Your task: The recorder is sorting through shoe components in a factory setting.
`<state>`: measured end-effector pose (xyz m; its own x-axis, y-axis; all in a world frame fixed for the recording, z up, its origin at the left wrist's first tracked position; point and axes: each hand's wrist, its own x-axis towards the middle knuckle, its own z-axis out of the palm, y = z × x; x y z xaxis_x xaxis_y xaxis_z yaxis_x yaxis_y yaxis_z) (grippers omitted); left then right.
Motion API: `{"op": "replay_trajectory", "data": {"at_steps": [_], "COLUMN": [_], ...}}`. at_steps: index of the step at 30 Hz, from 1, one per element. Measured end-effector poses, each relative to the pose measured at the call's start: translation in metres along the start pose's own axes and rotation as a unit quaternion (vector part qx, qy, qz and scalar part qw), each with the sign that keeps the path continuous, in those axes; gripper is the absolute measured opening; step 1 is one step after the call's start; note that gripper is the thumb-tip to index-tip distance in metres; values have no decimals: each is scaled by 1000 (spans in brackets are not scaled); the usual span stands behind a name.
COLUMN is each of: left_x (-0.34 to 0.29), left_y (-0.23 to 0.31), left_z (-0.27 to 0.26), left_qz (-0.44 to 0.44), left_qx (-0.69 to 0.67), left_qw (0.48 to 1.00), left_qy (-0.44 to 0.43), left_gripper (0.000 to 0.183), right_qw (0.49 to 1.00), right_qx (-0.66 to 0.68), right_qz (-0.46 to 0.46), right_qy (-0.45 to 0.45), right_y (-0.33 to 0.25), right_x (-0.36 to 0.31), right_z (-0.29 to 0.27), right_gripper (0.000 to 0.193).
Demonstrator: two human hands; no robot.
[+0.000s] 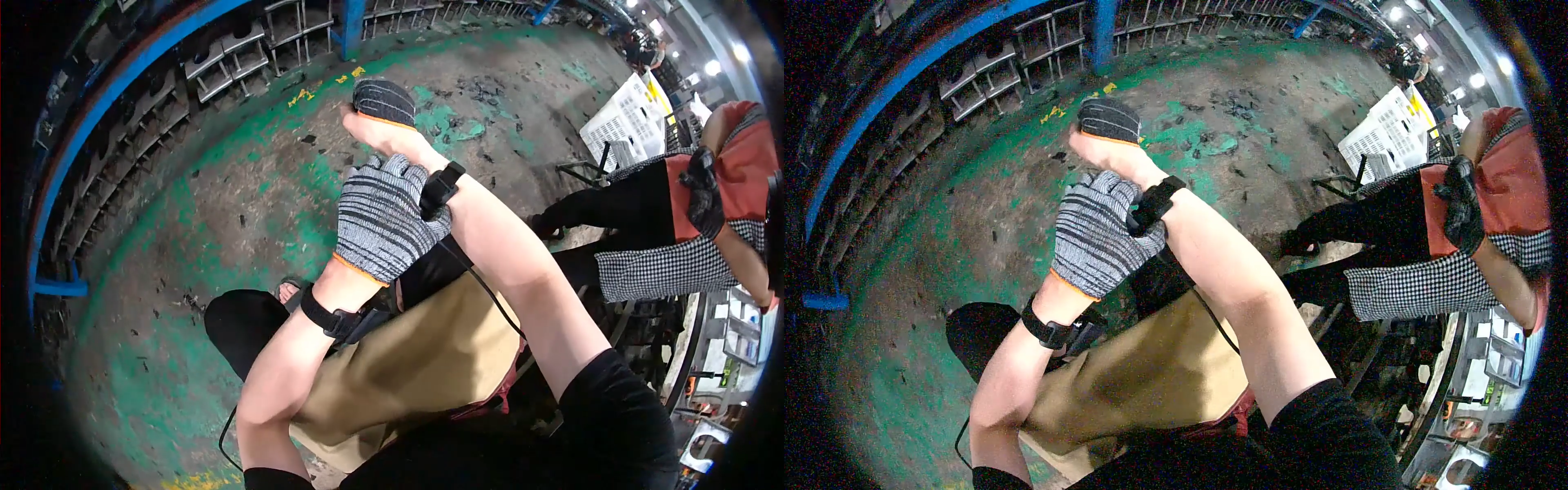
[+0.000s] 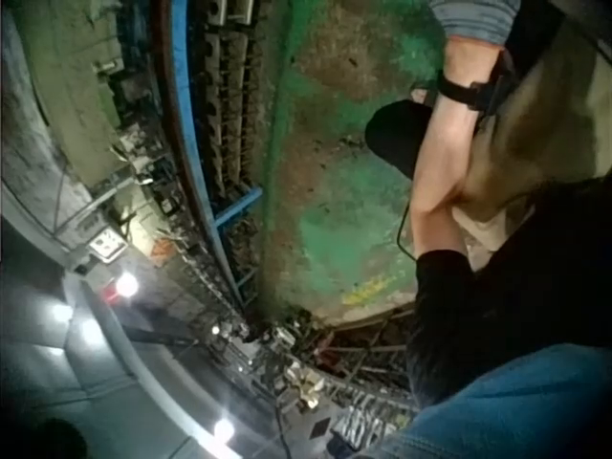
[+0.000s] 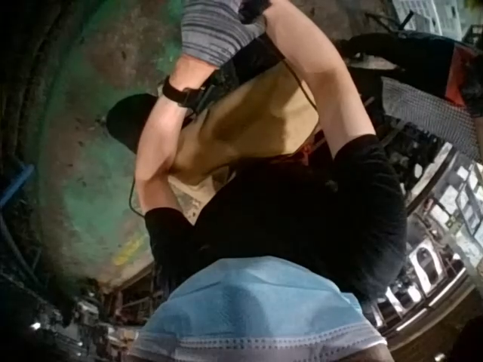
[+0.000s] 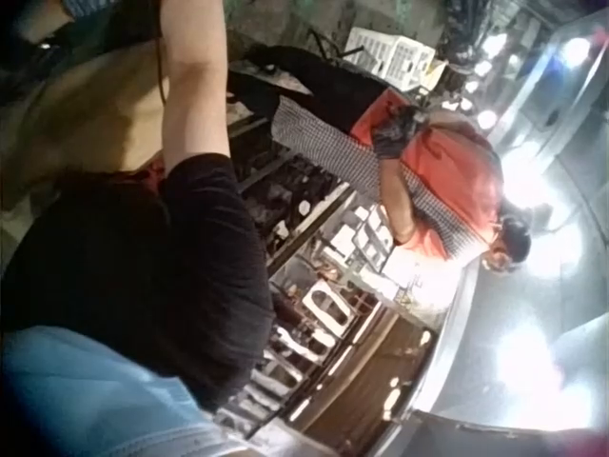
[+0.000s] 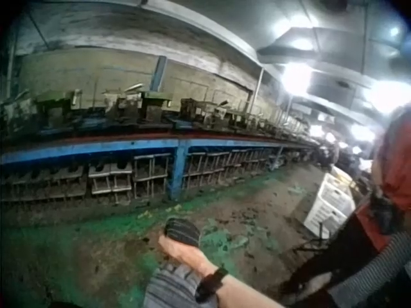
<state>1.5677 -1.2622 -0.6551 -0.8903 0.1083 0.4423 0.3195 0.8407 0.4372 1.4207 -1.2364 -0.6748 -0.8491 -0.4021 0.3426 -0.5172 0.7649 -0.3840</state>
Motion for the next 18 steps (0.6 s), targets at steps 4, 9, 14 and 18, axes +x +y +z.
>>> {"op": "replay_trajectory", "data": {"at_steps": [4,9,14,18], "left_x": [2,0,-5,-4], "left_y": [0,-5,-11,-10], "left_z": [-2,-2,1,-1], "left_qz": [5,3,7,-10], "left_qx": [-22,-44,-59,-102], "left_qw": [999,997,993,992], "left_qy": [29,66,101,79], "left_gripper": [32,33,33,34], "right_qw": [1000,1000,996,958], "right_qx": [-6,14,14,-34], "right_qz": [16,-24,-84,-281], "right_qy": [26,9,22,40], "right_y": [5,0,0,15], "right_x": [5,2,-3,-8], "right_z": [15,7,7,6], "right_gripper": [30,26,23,21]}}
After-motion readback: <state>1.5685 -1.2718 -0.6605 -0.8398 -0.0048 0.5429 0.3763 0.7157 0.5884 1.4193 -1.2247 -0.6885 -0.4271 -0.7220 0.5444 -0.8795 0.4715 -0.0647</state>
